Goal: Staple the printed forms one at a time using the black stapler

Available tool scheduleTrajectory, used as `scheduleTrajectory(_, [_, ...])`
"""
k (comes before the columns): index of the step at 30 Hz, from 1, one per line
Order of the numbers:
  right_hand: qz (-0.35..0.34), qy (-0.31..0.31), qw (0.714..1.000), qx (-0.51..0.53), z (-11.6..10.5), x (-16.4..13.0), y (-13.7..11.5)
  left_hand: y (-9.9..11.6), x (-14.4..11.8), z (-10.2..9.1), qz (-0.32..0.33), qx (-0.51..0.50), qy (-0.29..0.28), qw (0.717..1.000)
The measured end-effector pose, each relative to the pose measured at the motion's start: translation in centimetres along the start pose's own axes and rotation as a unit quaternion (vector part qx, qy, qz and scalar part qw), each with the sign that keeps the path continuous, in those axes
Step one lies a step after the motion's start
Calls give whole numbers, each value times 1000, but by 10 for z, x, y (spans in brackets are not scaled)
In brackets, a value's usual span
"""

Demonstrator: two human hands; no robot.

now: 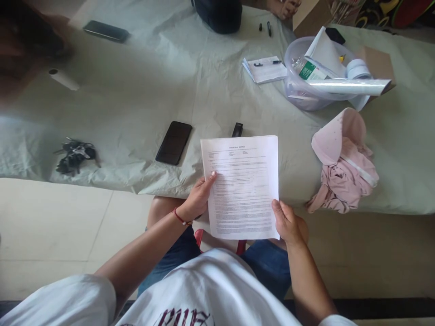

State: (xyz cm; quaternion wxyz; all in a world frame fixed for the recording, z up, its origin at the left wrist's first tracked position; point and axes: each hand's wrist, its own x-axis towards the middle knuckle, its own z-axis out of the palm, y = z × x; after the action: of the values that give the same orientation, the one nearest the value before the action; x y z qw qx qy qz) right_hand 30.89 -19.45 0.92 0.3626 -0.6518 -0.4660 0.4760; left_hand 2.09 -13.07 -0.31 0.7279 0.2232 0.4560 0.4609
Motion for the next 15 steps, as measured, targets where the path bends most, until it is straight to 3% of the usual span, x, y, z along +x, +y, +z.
scheduleTrajectory(4, [17,10,1000,-13,0,-6,-6,-4,-4,-2,-10,-2,7,1000])
scheduleTrajectory(9, [14,38,999,-37,-9,-22,3,-10,-22,0,-42,19,-22,999])
scheduleTrajectory(12, [-23,-6,999,-34,-19,-25,6,0,-26,2,19,91,-54,994])
scheduleTrajectory(15, [-87,-11,996,-33,-32,-13,0,28,-17,10,117,189,-95,970])
